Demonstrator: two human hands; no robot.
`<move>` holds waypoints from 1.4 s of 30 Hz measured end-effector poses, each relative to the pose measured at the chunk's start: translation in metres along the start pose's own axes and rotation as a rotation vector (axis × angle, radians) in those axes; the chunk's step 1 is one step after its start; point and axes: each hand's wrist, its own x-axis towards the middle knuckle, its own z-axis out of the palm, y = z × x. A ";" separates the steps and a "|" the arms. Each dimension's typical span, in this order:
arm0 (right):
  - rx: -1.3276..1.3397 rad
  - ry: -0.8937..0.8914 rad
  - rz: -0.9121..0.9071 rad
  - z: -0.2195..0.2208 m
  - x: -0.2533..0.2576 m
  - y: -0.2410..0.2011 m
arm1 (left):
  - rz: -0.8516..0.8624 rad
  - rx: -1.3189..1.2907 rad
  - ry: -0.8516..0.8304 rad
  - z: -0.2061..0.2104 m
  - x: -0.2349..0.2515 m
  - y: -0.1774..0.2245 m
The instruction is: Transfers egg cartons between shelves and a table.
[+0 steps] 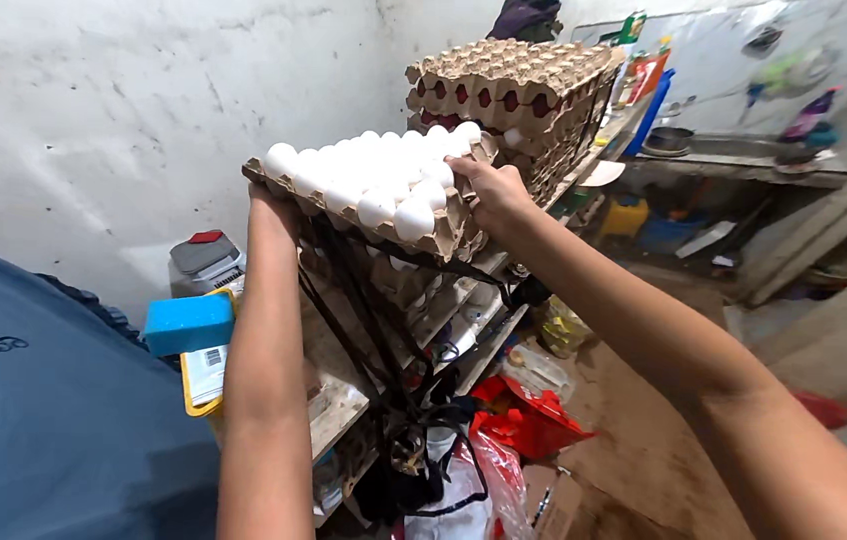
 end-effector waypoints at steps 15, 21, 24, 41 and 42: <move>0.120 0.029 0.049 0.005 0.003 -0.007 | -0.212 -0.180 0.278 -0.022 -0.052 0.011; 0.126 0.015 0.046 0.005 0.001 -0.005 | -0.234 0.098 0.104 -0.021 -0.097 0.029; 0.097 0.005 0.043 0.003 0.000 -0.003 | -0.335 0.260 -0.062 -0.006 -0.120 0.035; -0.676 0.060 -0.003 -0.070 0.043 -0.011 | -0.194 0.211 0.175 0.015 -0.121 0.010; -0.841 0.125 -0.129 -0.069 0.049 -0.014 | -0.195 0.220 0.165 0.014 -0.119 0.010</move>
